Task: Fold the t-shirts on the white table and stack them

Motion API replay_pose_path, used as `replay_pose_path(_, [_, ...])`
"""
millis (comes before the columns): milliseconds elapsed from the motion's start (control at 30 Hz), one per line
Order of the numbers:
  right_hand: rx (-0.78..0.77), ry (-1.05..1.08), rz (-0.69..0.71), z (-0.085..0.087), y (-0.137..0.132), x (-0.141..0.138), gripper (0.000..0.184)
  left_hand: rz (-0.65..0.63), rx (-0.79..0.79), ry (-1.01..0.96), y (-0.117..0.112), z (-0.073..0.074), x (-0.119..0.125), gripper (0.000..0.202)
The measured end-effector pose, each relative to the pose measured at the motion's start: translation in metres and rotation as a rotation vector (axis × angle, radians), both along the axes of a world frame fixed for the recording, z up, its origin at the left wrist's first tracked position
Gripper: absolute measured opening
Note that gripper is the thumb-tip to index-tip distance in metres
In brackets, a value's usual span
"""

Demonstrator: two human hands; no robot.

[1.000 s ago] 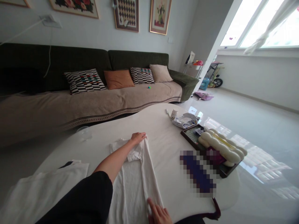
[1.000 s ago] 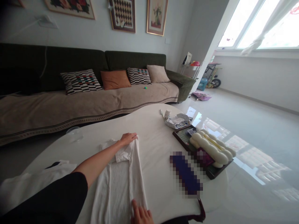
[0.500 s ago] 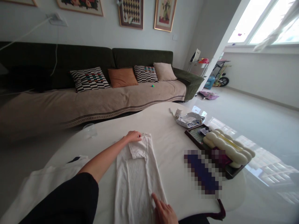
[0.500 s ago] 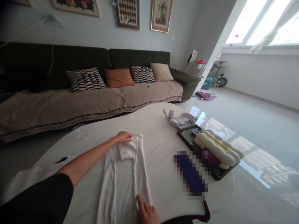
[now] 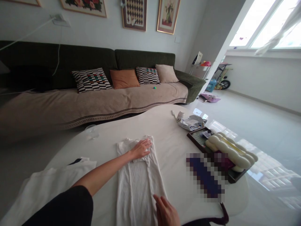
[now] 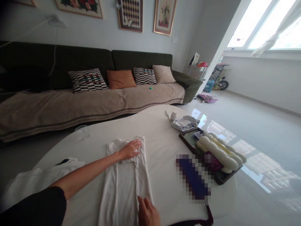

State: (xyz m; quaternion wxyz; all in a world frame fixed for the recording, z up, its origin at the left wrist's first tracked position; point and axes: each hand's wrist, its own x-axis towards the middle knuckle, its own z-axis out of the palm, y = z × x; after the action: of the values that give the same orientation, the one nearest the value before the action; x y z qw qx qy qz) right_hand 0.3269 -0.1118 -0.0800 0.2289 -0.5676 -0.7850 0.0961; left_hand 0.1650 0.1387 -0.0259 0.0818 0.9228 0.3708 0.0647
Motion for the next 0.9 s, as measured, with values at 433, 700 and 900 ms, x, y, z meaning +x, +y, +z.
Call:
replay_pose_path(433, [-0.121, -0.170, -0.208, 0.027, 0.095, -0.014, 0.060, 0.167, -0.048, 0.056, -0.001, -0.023, 0.000, 0.069])
replay_pose_path(700, [-0.150, -0.327, -0.247, -0.007, -0.027, 0.034, 0.057, 0.169, -0.160, 0.090, 0.004, -0.006, 0.003, 0.066])
replay_pose_path(900, [-0.133, -0.266, -0.140, 0.036, -0.001, 0.004, 0.057, 0.283, 0.034, -0.048, -0.051, -0.001, -0.004, 0.062])
